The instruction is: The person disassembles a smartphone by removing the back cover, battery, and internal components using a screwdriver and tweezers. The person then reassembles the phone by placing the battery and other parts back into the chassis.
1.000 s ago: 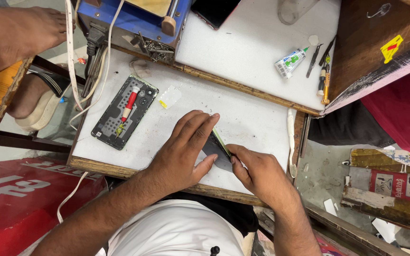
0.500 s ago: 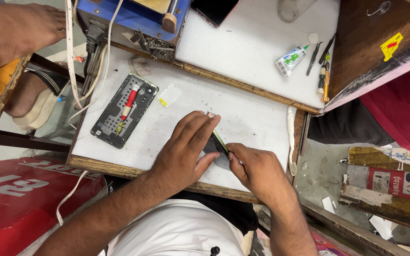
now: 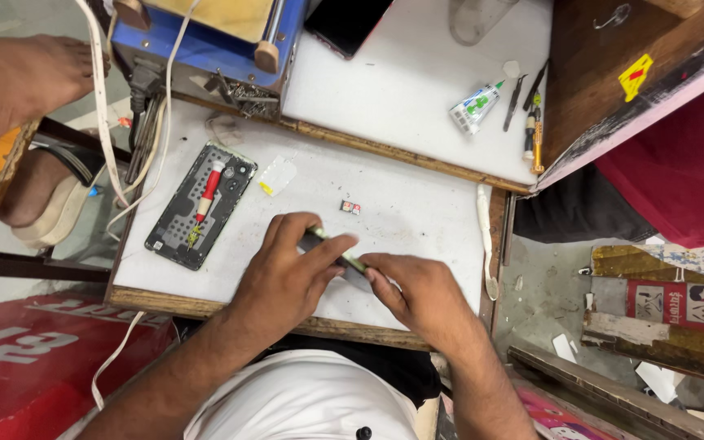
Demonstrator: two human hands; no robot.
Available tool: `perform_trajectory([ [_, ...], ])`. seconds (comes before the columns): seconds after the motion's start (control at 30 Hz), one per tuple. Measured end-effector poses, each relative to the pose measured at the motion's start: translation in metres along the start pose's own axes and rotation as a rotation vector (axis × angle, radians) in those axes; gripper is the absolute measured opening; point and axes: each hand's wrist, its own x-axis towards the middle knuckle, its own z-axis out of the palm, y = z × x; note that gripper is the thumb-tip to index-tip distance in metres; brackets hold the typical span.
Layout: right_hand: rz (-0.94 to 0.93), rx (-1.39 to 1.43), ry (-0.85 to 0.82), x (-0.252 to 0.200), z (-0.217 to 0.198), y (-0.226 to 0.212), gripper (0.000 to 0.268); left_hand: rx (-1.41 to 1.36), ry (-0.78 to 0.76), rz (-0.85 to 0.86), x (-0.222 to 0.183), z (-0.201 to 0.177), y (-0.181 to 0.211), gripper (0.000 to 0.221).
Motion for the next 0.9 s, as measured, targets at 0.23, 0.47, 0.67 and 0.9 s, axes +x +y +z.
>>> perform_trajectory([
  [0.23, -0.041, 0.936, 0.491, -0.015, 0.043, 0.027, 0.07, -0.153, 0.316, 0.138, -0.018, 0.005, 0.001, 0.037],
  [0.47, 0.075, 1.589, 0.749, 0.003, 0.042, 0.03, 0.071, -0.291, 0.27, 0.235, -0.013, 0.06, 0.018, 0.034],
  [0.67, 0.074, 1.537, 0.85, 0.011, 0.039, 0.059, 0.057, -0.331, -0.008, 0.136, -0.027, 0.078, 0.021, 0.037],
  [0.9, 0.154, 1.471, 0.773, 0.016, 0.036, 0.066, 0.06, -0.066, -0.246, 0.141, -0.009, 0.063, 0.01, 0.045],
])
